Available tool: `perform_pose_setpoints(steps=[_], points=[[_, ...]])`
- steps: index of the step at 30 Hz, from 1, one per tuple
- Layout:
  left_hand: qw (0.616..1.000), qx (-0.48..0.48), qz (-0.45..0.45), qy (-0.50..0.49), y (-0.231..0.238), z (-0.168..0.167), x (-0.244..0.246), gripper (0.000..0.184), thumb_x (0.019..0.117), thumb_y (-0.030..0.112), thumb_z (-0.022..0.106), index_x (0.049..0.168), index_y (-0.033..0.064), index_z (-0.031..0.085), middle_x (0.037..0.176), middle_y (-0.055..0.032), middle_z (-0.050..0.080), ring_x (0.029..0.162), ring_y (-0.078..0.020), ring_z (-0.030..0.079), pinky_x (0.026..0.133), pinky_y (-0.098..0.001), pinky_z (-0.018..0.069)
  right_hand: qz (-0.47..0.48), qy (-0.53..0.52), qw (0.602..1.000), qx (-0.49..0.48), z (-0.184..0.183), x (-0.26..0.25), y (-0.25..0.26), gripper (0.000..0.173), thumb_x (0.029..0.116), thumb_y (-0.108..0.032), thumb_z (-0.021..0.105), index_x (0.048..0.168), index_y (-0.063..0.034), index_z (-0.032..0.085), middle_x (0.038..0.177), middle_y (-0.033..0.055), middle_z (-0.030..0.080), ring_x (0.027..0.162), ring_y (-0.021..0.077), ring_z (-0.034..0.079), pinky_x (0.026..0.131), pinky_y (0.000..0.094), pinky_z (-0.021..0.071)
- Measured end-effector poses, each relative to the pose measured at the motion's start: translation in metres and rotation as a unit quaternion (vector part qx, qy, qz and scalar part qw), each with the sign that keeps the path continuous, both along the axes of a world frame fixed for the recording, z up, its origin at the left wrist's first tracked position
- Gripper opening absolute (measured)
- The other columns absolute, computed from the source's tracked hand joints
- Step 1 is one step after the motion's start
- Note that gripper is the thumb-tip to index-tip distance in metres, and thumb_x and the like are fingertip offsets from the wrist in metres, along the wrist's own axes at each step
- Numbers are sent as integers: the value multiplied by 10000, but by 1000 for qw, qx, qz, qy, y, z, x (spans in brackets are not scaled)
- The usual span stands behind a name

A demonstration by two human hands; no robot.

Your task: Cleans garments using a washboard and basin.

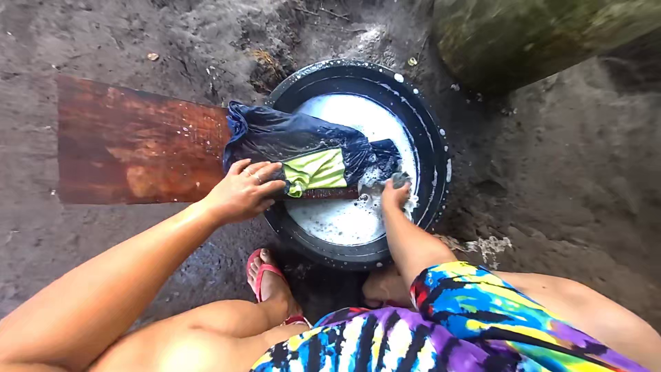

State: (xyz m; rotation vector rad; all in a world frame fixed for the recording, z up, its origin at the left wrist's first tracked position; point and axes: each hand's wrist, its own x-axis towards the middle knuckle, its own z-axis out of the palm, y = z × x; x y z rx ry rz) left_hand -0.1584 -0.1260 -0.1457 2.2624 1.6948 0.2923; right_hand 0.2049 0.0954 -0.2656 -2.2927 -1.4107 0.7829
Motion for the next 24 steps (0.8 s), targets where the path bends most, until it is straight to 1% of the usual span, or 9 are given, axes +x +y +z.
perform_pose_setpoints(steps=[2, 5, 7, 10, 13, 16, 19, 21, 24], points=[[998, -18, -21, 52, 3, -2, 2, 628, 886, 381, 773, 1474, 264, 583, 1604, -71, 462, 1494, -321, 409, 1187, -688, 236, 45, 22, 998, -35, 19, -34, -28, 755, 1040, -396, 572, 1602, -19, 238, 1529, 331, 418, 1394, 463, 473, 1130, 576, 429], [990, -75, -19, 117, -1, -3, 1, 817, 833, 406, 846, 1553, 269, 485, 1654, -34, 389, 1553, -293, 301, 1229, -671, 151, 229, 108, 966, 56, 47, -106, -63, 727, 1002, -307, 640, 1563, 26, 321, 1533, 304, 433, 1431, 421, 443, 1184, 533, 390], [990, -79, -12, 117, -5, -3, -2, 723, 889, 304, 805, 1542, 235, 503, 1647, -56, 398, 1558, -305, 287, 1246, -656, 134, 381, 118, 913, 88, 70, -155, -92, 734, 973, -346, 677, 1560, -26, 375, 1515, 259, 479, 1383, 391, 509, 1132, 541, 455], [996, -24, 0, 82, -12, -4, -8, 379, 976, 108, 678, 1353, 144, 662, 1481, -114, 581, 1492, -337, 407, 1240, -628, 213, 528, 60, 842, 93, 92, -191, -113, 743, 966, -442, 671, 1589, -136, 403, 1338, 234, 609, 1129, 391, 661, 887, 562, 572], [995, -38, 9, 94, -16, 3, -8, 586, 962, -58, 591, 1484, 206, 566, 1576, -107, 491, 1501, -352, 393, 1237, -628, 223, 455, 7, 890, 26, 69, -152, -62, 701, 1010, -452, 586, 1609, -163, 365, 1394, 255, 581, 1184, 441, 633, 942, 622, 539], [993, -39, 7, 111, -16, 1, -8, 631, 949, -77, 591, 1503, 221, 546, 1596, -97, 469, 1506, -346, 386, 1242, -622, 217, 315, -42, 948, -3, 40, -118, -17, 738, 1027, -492, 549, 1626, -131, 313, 1483, 285, 495, 1280, 478, 565, 1015, 643, 489], [993, -19, -3, 116, -16, -5, -10, 620, 939, -80, 598, 1492, 199, 561, 1588, -95, 480, 1502, -340, 394, 1245, -612, 229, 385, -16, 922, 29, 69, -164, -60, 754, 1018, -464, 561, 1624, -103, 294, 1436, 287, 536, 1200, 451, 626, 955, 610, 543], [994, -17, -1, 110, -16, -7, -10, 592, 941, -83, 597, 1470, 182, 584, 1571, -102, 500, 1500, -333, 400, 1246, -603, 236, 467, 17, 884, 24, 93, -197, -101, 766, 1006, -491, 590, 1631, -155, 304, 1351, 249, 586, 1099, 406, 668, 873, 577, 579], [994, -20, -2, 111, -17, -7, -11, 593, 951, -77, 586, 1479, 192, 574, 1580, -107, 486, 1502, -333, 397, 1243, -604, 242, 479, 19, 877, 20, 87, -180, -86, 728, 1013, -476, 577, 1625, -172, 325, 1340, 256, 602, 1089, 418, 675, 857, 596, 578]])
